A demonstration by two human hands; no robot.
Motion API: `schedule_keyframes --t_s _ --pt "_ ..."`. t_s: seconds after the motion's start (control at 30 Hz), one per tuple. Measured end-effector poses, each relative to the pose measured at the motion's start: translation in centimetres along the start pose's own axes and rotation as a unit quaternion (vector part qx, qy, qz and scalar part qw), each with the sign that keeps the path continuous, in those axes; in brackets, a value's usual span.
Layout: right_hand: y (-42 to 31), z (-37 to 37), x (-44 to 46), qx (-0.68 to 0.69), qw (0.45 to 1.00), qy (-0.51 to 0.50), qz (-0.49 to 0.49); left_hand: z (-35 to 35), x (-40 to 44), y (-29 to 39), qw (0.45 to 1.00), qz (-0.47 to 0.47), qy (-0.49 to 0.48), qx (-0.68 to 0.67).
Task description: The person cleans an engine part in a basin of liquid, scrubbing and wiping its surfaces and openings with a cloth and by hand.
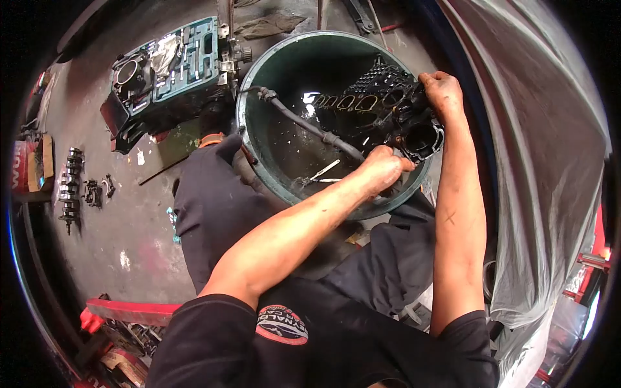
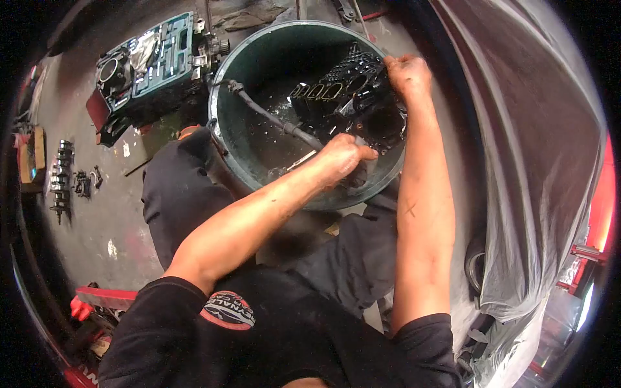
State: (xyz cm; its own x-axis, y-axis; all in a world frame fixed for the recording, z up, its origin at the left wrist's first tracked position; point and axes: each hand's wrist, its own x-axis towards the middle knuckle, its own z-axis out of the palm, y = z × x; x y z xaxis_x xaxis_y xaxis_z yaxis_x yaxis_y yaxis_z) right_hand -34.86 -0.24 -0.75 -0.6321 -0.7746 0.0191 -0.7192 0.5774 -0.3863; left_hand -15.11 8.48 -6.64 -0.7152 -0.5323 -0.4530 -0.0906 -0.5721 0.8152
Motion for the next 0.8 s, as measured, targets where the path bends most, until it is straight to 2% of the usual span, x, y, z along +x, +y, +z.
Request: schedule_keyframes --t_s 0.13,0.17,0.27,0.37,0.43,0.57,0.6,0.63,0.73,0.8 --pt "-0.6 0.1 -0.4 -0.009 1.000 0.014 -0.018 0.6 0.0 0.0 0.999 -0.004 0.032 -0.014" --pt "-0.4 0.2 -0.2 -0.007 1.000 0.006 -0.027 0.6 0.6 -0.9 0.997 -0.015 -0.002 -0.071" --pt "0.3 0.2 1.0 0.015 0.999 -0.009 -0.043 0.4 -1.0 -0.2 0.991 0.028 0.005 -0.131" --pt "-1.1 -0.5 0.7 0.008 0.999 -0.042 -0.014 1.0 -0.8 0.2 0.996 0.050 0.037 -0.064" --pt "-0.6 -0.1 2.7 0.012 0.996 -0.092 0.012 1.1 -0.5 0.4 0.996 0.034 0.037 -0.071" --pt "0.0 2.7 5.0 -0.110 0.990 -0.083 0.010 1.4 2.2 -1.3 0.991 0.036 0.038 -0.127" --pt "0.5 3.0 5.6 -0.108 0.990 -0.092 0.012 1.4 2.3 -1.4 0.990 0.038 0.044 -0.131" --pt "1.6 3.4 6.2 -0.104 0.989 -0.102 0.015 1.4 1.1 -0.5 0.993 0.032 0.083 -0.076" --pt "1.9 4.0 6.2 -0.074 0.987 -0.133 0.052 1.3 0.4 0.0 0.996 0.025 0.080 -0.018" --pt "1.1 3.2 5.6 -0.043 0.984 -0.147 0.088 1.2 0.6 -0.1 0.997 0.037 0.069 -0.028"
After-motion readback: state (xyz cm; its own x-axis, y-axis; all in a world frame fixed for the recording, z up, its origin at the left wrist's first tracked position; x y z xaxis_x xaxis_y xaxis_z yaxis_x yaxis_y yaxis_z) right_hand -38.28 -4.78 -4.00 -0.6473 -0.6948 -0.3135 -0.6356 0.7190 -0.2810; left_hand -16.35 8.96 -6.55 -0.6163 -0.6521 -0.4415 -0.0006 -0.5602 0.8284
